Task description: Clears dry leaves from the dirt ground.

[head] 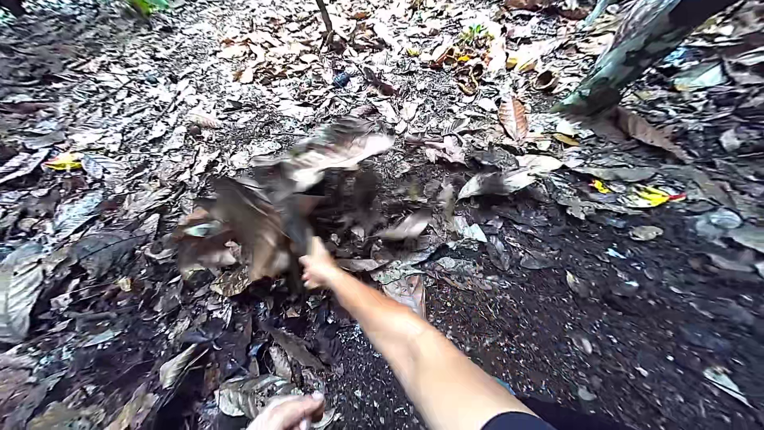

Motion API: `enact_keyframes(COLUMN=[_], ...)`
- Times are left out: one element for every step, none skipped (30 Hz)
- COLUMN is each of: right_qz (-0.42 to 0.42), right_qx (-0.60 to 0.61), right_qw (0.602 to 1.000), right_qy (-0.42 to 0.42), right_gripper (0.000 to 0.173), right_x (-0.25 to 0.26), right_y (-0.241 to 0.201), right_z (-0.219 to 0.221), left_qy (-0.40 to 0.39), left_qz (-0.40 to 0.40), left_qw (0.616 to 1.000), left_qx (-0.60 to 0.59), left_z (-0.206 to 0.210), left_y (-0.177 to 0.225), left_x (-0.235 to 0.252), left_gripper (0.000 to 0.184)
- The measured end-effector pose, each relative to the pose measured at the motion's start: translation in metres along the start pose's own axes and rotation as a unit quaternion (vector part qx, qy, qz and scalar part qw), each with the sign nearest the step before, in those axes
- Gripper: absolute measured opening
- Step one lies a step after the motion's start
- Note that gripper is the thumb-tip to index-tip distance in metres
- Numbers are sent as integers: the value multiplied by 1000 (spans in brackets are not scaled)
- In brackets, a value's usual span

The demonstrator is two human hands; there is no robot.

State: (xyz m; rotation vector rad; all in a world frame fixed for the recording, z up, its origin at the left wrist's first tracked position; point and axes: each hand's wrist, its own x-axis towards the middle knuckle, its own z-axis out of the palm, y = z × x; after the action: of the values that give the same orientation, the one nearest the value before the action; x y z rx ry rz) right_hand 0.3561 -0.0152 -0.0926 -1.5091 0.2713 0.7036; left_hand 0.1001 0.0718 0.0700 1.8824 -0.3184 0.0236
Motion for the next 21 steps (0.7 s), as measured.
enact_keyframes(right_qz=[-15, -30, -41, -56, -70, -79, -79, -72, -66, -57, -59, -70, -81, -86, -91, -100, -121, -145, -159, -157, -137], right_qx=[-32, -59, -82, -109, -140, -164, -176, -167, -146, -127, -109, -86, -55, -10, 57, 136, 216, 291, 359, 411, 440], right_qw=[998, 992, 987, 982, 978, 976, 977, 981, 987, 990, 988, 981, 969, 952, 926, 888, 839, 780, 721, 677, 658], right_qy=[-60, -103, -131, -142, -137, -121, -96, -64, -20, 34, 92, 157, 226, 294, 362, 428, 485, 534, 571, 590, 595], right_gripper=[75, 74, 73, 72, 71, 70, 69, 68, 67, 65, 64, 63, 62, 60, 57, 54, 52, 52, 53, 55, 58], right_x=[-7, -17, -30, -41, -51, -62, -73, -82, -88, -92, -95, -97, -103, -111, -121, -130, -137, -142, -145, -144, -140], right_y=[-9, -19, -28, -35, -39, -41, -42, -39, -32, -22, -8, 9, 27, 42, 55, 66, 78, 92, 109, 127, 145], right_z=[33, 59, 77, 88, 89, 80, 63, 41, 14, -18, -54, -93, -134, -172, -204, -231, -255, -276, -293, -302, -299], left_qy=[2, 10, 21, 30, 35, 35, 32, 28, 21, 16, 12, 8, 3, 0, -1, -2, -3, -8, -14, -18, -21], left_qz=[-4, -11, -19, -27, -31, -32, -28, -19, -11, -3, 2, 8, 12, 14, 16, 17, 17, 17, 15, 13, 11], left_qw=[1000, 999, 998, 998, 997, 998, 998, 999, 999, 1000, 1000, 1000, 1000, 1000, 1000, 1000, 1000, 999, 999, 999, 999], left_qx=[23, 42, 53, 58, 58, 52, 43, 33, 22, 13, 8, 2, -5, -13, -16, -19, -23, -28, -30, -30, -29], left_z=[-2, -5, -7, -9, -11, -12, -15, -17, -21, -24, -27, -30, -32, -35, -37, -39, -40, -41, -41, -41, -40], left_y=[-5, -10, -15, -17, -18, -18, -18, -17, -18, -18, -19, -20, -21, -22, -23, -24, -25, -26, -27, -27, -27], left_x=[1, 2, 2, 2, 2, 1, 0, -2, -3, -5, -6, -7, -7, -8, -9, -10, -11, -13, -14, -14, -14], left_gripper=[24, 24, 25, 25, 25, 25, 26, 26, 25, 26, 26, 26, 26, 25, 25, 24, 24, 23, 23, 23, 24])
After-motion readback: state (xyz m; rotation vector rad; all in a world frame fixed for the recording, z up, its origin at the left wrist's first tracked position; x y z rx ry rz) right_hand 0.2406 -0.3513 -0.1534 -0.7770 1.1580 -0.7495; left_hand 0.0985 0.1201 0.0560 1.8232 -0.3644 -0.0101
